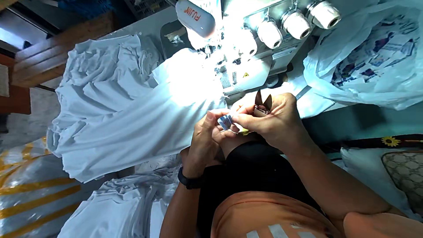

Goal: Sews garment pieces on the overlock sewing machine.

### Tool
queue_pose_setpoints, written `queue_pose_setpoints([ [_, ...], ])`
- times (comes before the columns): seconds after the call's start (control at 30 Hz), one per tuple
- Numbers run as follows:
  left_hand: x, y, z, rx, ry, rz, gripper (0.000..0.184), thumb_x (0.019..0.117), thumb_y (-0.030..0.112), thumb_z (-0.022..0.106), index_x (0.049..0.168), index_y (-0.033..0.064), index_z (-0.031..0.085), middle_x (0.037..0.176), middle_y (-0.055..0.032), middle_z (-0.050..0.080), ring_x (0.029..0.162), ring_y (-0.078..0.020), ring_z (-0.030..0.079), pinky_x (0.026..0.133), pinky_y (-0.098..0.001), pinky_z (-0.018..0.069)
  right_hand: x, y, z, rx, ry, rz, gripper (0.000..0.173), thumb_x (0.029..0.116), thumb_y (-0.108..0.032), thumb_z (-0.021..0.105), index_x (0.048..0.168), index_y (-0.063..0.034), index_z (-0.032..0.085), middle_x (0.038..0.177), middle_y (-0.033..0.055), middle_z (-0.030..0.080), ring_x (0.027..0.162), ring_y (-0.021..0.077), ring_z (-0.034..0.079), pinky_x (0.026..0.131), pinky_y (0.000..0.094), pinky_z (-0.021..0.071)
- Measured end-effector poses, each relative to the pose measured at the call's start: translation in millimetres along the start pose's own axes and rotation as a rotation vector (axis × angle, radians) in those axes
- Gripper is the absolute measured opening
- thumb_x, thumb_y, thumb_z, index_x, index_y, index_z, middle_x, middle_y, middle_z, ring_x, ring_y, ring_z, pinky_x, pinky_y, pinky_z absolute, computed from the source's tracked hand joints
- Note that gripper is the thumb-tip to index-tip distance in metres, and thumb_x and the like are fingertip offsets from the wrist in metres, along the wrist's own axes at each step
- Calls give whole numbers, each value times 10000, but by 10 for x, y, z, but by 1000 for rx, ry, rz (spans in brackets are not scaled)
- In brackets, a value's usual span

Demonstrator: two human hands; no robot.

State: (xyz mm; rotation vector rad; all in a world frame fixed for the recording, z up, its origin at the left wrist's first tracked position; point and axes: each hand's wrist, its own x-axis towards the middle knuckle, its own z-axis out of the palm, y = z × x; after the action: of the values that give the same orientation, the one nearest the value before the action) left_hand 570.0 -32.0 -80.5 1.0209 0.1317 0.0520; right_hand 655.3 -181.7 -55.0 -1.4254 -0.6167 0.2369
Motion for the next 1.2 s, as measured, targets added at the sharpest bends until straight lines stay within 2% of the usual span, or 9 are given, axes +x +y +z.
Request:
queue_pose_setpoints([
  [0.07, -44, 27, 14, 186, 106, 101, 367, 990, 470, 628, 1116, 141, 732, 992, 38, 741, 828, -55, 714, 743, -240, 615, 8, 8, 7, -12, 1, 11, 159, 792, 53, 696, 735, -96, 686, 767, -45, 706, 622, -12, 606, 540, 134, 505],
  [0.2, -96, 56, 66, 372, 240, 224, 127, 954, 78, 660, 1028, 75, 764, 850, 53, 746, 732, -37, 698, 696, -231, 608, 19, 6, 47, -15, -2, 67, 183, 784, 50, 705, 714, -118, 683, 721, -68, 693, 590, -25, 587, 512, 129, 482],
  [0.37, -106, 70, 91, 427, 326, 198, 118, 934, 0, 674, 946, 60, 775, 799, 36, 749, 676, -41, 698, 659, -225, 611, 30, 37, 110, 29, 12, 124, 202, 751, 80, 701, 706, -116, 687, 674, -64, 678, 551, -22, 580, 484, 139, 483],
  [0.63, -69, 127, 17, 547, 345, 175, 86, 929, 8, 695, 970, 36, 765, 790, 36, 745, 671, -37, 697, 652, -219, 611, 87, 183, 187, 203, 55, 148, 249, 728, 126, 726, 719, -108, 640, 683, -26, 668, 549, 21, 578, 490, 159, 495],
  [0.87, 0, 150, -5, 568, 361, 123, 70, 915, -22, 698, 909, 36, 735, 740, 36, 716, 634, -31, 681, 633, -218, 610, 115, 213, 160, 108, 14, 106, 215, 737, 100, 745, 774, -95, 661, 710, -37, 671, 562, 11, 577, 493, 151, 491],
  [1.0, 9, 400, -31, 701, 310, 249, 86, 917, 7, 684, 900, 82, 722, 733, 95, 703, 637, 1, 663, 623, -195, 593, 290, 300, -32, -215, -26, -188, 216, 818, -28, 764, 1019, -2, 688, 866, -17, 658, 657, -49, 519, 587, 74, 439],
  [1.07, 30, 614, -38, 811, 296, 312, 74, 937, 39, 675, 918, 95, 720, 768, 115, 703, 679, 18, 663, 655, -185, 590, 449, 484, -132, -548, -2, -458, 178, 883, -52, 707, 1033, 41, 731, 964, 134, 685, 793, 92, 604, 713, 180, 496],
  [1.13, 106, 763, -55, 945, 288, 373, 61, 941, 76, 672, 912, 93, 723, 854, 117, 712, 782, 41, 665, 726, -167, 575, 592, 669, -191, -754, -54, -669, 178, 911, -49, 663, 1046, -21, 775, 985, 204, 686, 773, 234, 660, 632, 306, 528],
  [1.2, 246, 784, -74, 1050, 254, 414, 72, 922, 74, 666, 870, 60, 715, 993, 41, 710, 952, 0, 665, 841, -195, 566, 657, 766, -193, -789, -124, -775, 194, 934, -62, 660, 1065, -86, 802, 966, 201, 675, 661, 230, 607, 512, 311, 449],
])
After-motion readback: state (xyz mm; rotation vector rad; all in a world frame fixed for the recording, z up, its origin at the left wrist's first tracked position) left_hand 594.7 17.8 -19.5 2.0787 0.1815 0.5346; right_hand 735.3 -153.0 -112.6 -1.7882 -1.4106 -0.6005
